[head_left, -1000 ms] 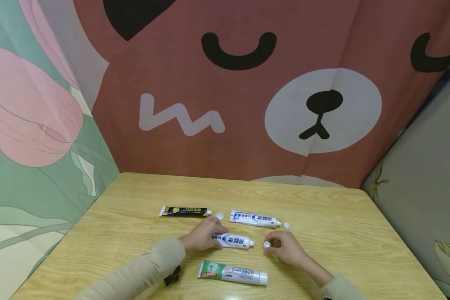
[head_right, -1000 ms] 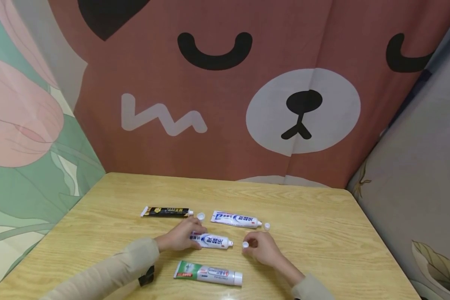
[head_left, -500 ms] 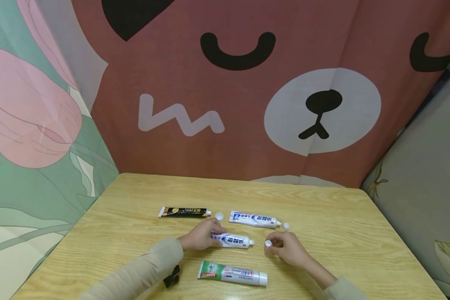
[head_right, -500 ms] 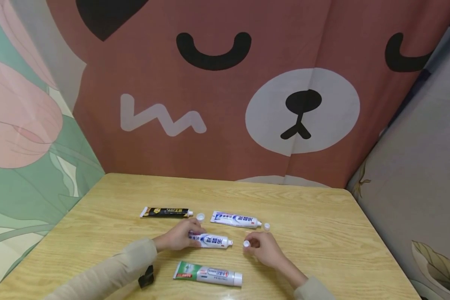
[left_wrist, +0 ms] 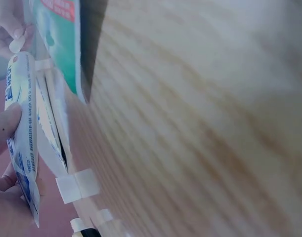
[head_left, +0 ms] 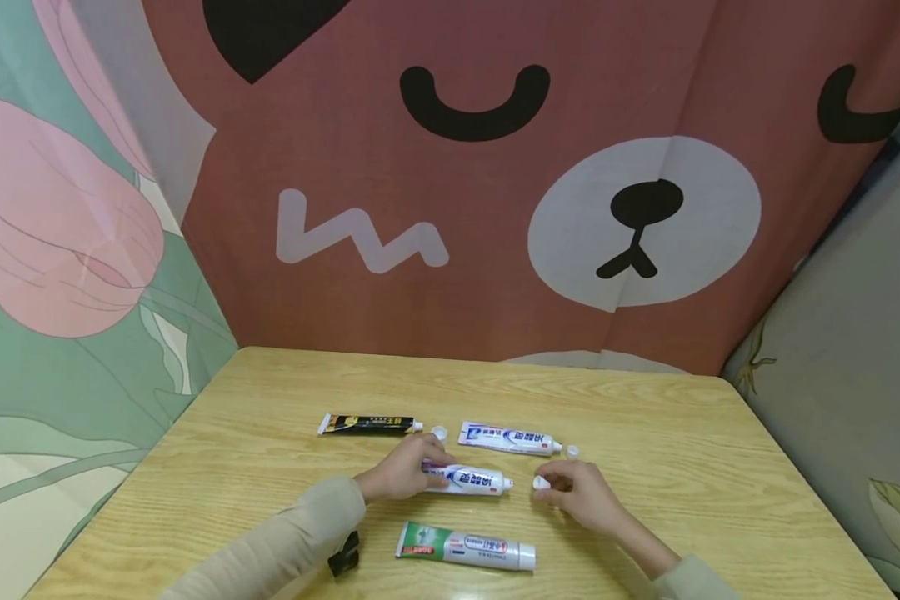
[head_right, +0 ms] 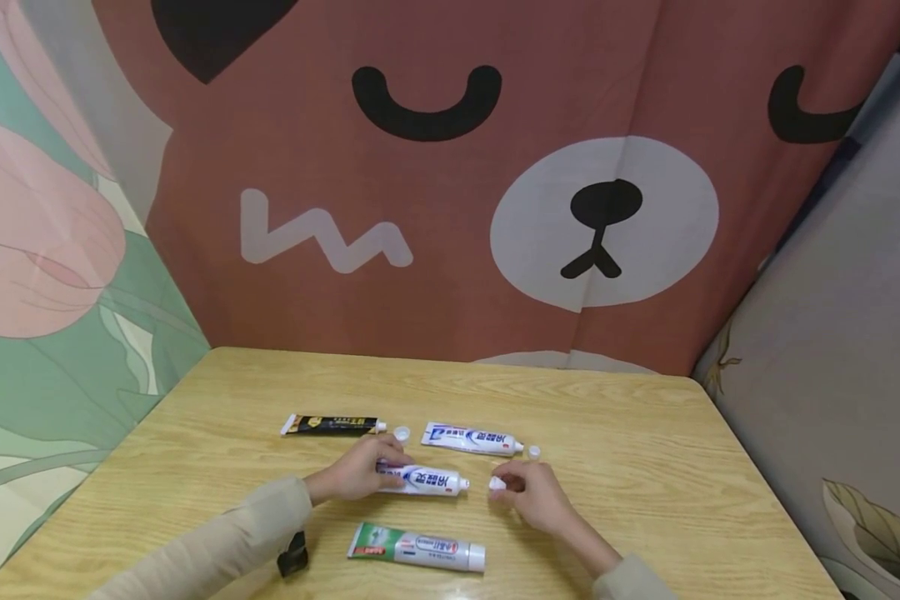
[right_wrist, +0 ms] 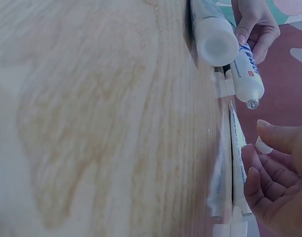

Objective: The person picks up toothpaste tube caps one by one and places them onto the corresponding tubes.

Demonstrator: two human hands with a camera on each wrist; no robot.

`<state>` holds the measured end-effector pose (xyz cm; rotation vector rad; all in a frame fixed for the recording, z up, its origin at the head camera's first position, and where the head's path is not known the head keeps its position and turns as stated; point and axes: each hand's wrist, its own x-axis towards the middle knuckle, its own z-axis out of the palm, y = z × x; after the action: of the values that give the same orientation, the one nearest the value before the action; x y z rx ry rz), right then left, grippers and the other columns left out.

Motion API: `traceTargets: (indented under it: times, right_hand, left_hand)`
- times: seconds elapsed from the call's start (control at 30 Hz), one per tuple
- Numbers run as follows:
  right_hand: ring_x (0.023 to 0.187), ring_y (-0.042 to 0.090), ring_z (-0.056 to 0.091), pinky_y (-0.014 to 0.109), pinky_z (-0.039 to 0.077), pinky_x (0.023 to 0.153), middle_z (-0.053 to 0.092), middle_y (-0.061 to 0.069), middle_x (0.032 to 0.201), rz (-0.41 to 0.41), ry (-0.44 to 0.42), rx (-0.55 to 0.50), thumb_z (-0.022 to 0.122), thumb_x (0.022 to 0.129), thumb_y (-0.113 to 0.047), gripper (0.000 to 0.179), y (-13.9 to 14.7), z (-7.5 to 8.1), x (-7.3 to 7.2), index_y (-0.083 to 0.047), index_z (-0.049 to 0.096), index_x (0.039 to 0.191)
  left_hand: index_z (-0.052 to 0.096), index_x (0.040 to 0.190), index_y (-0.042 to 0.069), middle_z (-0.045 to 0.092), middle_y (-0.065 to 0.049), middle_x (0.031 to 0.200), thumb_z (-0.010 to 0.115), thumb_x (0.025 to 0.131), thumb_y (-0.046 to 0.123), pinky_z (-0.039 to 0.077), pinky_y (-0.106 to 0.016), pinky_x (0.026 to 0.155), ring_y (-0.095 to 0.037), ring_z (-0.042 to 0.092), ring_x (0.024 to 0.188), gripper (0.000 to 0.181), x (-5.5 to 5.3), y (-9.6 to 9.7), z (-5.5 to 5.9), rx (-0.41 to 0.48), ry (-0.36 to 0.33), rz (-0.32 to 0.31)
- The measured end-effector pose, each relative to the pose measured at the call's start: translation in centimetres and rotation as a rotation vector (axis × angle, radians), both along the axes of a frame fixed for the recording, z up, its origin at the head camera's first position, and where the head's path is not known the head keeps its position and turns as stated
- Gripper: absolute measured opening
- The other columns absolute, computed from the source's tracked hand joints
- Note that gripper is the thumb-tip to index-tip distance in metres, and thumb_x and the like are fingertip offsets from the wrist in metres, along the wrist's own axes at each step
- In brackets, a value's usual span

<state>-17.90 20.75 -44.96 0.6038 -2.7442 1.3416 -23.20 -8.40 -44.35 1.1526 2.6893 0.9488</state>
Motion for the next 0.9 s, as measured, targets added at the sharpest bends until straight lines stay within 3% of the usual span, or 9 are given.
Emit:
traceTargets:
  times: [0.23,0.43,0.67,0.9]
  right_hand:
    - [0.063,0.007,0.055,0.023,0.048,0.058,0.06,0.0,0.073,-0.068,0.02,-0.023,0.075,0.07,-0.008,0.02,-0.2,0.2,0.3,-0.005,0.06,0.082]
    - [0.064,0.007,0.056,0.023,0.048,0.059,0.063,0.0,0.075,-0.065,0.041,-0.021,0.073,0.073,-0.005,0.016,-0.3,0.5,0.3,-0.004,0.066,0.088]
    - [0.062,0.005,0.055,0.023,0.047,0.055,0.065,0.001,0.077,-0.062,0.068,-0.056,0.072,0.075,-0.007,0.019,-0.6,1.1,0.3,-0.001,0.068,0.093]
    - [0.063,0.007,0.057,0.023,0.048,0.055,0.066,0.005,0.076,-0.069,0.066,-0.118,0.073,0.075,-0.006,0.023,-1.1,1.4,0.3,0.004,0.066,0.093]
  left_hand:
    - [0.07,0.103,0.009,0.06,0.009,0.091,0.072,0.076,0.015,0.04,-0.026,0.078,-0.006,0.05,0.086,0.028,0.5,0.0,0.7,0.036,-0.046,0.03]
    - [0.07,0.101,0.005,0.062,0.008,0.089,0.073,0.075,0.012,0.04,-0.024,0.075,-0.005,0.051,0.082,0.027,0.5,0.2,1.4,0.091,-0.068,0.006]
    - [0.07,0.098,0.002,0.063,0.005,0.087,0.073,0.075,0.007,0.043,-0.023,0.07,-0.004,0.052,0.078,0.025,0.1,0.1,1.5,0.163,-0.005,-0.05]
    - [0.071,0.098,0.007,0.062,0.007,0.087,0.073,0.076,0.009,0.042,-0.024,0.073,-0.006,0.052,0.08,0.022,0.1,0.3,1.8,0.146,-0.051,-0.005]
